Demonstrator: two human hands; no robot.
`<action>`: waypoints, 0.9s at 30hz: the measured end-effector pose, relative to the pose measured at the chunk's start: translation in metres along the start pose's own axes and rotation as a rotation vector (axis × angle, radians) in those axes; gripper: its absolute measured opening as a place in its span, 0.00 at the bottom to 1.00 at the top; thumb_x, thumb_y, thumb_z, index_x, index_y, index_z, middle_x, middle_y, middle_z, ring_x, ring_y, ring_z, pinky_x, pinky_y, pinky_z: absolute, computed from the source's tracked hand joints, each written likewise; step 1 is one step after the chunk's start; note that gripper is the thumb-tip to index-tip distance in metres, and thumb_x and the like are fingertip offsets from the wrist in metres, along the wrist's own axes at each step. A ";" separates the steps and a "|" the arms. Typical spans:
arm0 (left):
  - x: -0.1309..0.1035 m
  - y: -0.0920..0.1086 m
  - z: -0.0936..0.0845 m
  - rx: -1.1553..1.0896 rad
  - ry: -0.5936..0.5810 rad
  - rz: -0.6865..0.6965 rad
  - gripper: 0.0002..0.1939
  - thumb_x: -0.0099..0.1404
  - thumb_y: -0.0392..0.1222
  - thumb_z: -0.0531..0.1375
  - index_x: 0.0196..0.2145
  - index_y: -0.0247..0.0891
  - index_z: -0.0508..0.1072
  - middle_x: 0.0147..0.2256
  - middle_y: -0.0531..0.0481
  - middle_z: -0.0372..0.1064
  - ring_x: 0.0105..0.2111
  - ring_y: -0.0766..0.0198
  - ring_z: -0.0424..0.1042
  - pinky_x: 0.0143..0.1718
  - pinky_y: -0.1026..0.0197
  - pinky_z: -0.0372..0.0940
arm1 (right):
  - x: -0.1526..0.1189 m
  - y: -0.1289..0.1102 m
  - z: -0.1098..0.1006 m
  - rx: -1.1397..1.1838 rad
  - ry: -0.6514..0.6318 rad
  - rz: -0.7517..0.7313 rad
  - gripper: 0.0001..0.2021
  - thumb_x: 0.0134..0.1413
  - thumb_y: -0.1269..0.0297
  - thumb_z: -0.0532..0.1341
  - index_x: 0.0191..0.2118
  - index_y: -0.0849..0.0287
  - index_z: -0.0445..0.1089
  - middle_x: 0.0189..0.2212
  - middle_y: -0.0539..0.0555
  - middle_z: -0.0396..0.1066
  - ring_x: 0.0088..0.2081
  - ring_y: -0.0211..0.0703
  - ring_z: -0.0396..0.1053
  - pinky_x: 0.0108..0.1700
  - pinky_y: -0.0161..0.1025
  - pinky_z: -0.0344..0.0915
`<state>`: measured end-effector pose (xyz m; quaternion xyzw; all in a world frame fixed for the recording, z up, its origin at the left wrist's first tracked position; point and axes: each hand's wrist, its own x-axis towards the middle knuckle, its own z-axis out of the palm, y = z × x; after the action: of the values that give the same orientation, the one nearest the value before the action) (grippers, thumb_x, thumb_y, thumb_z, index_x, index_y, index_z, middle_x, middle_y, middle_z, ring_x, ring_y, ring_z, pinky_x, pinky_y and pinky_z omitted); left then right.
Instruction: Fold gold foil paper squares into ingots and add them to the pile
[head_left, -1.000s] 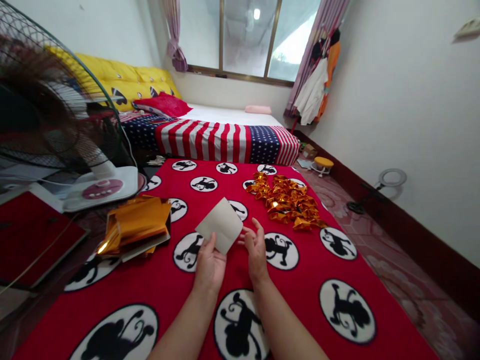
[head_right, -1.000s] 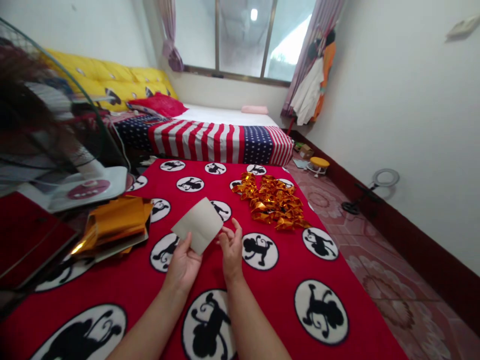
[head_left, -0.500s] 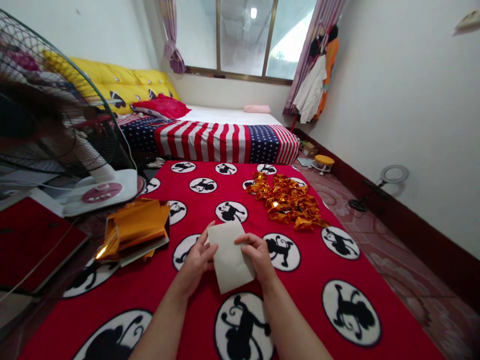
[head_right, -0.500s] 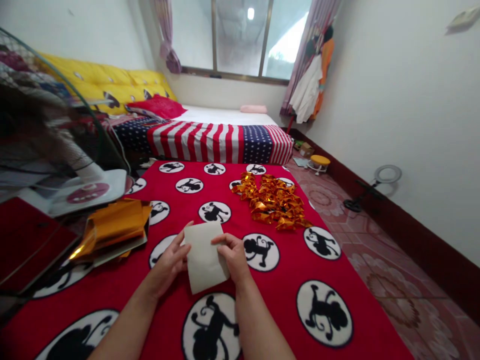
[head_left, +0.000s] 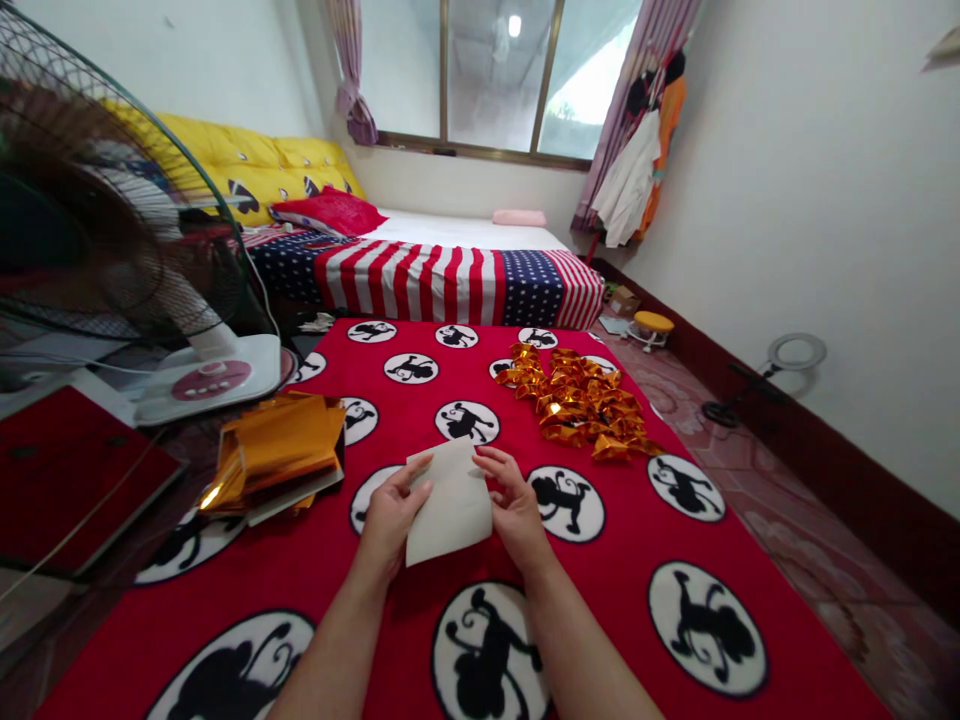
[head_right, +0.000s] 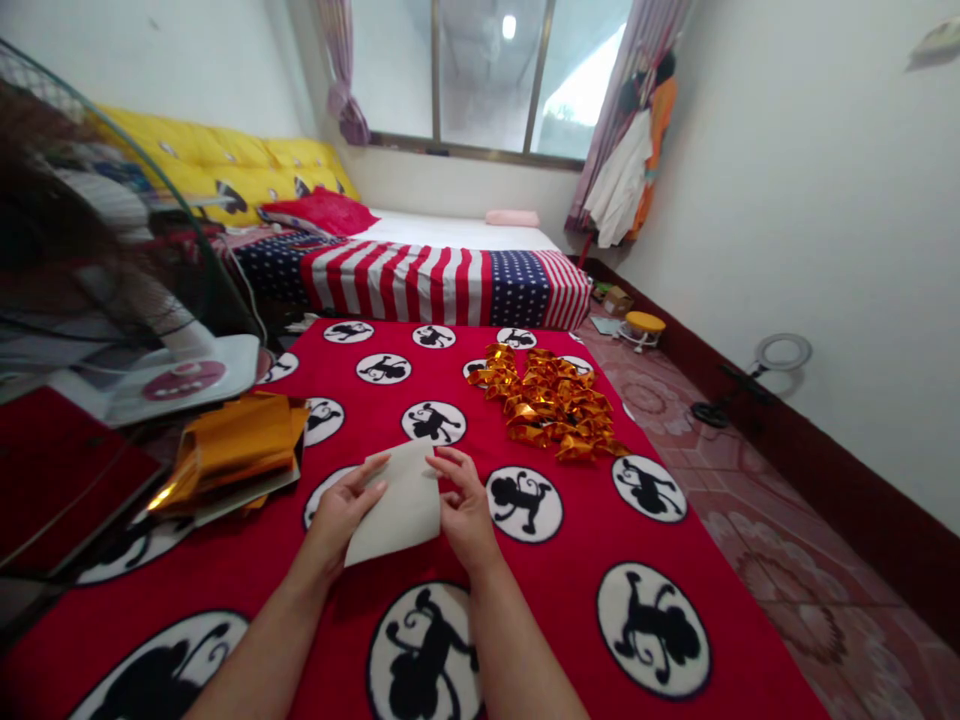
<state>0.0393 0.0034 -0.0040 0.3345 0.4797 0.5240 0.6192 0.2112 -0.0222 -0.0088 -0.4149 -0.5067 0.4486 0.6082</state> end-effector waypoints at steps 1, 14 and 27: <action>0.000 0.000 0.000 0.011 0.004 -0.012 0.36 0.41 0.45 0.73 0.49 0.31 0.75 0.44 0.39 0.76 0.31 0.61 0.75 0.30 0.64 0.67 | 0.000 -0.001 0.001 -0.003 -0.011 -0.009 0.20 0.46 0.72 0.63 0.47 0.47 0.76 0.56 0.53 0.63 0.46 0.44 0.68 0.32 0.31 0.65; -0.009 0.007 0.002 -0.193 -0.079 -0.090 0.35 0.58 0.65 0.59 0.52 0.33 0.73 0.43 0.38 0.76 0.39 0.53 0.76 0.38 0.55 0.71 | 0.001 0.001 -0.003 -0.055 0.098 -0.021 0.06 0.52 0.61 0.66 0.35 0.52 0.79 0.49 0.57 0.69 0.50 0.49 0.68 0.44 0.40 0.69; -0.005 -0.003 0.008 0.062 -0.087 0.161 0.26 0.45 0.48 0.73 0.41 0.34 0.79 0.45 0.40 0.76 0.47 0.51 0.74 0.51 0.55 0.66 | 0.003 0.007 -0.005 -0.125 0.156 -0.002 0.08 0.54 0.58 0.64 0.31 0.57 0.77 0.45 0.57 0.69 0.46 0.46 0.68 0.43 0.39 0.68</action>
<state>0.0479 -0.0015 -0.0035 0.4135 0.4399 0.5419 0.5846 0.2154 -0.0181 -0.0153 -0.4853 -0.4852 0.3818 0.6191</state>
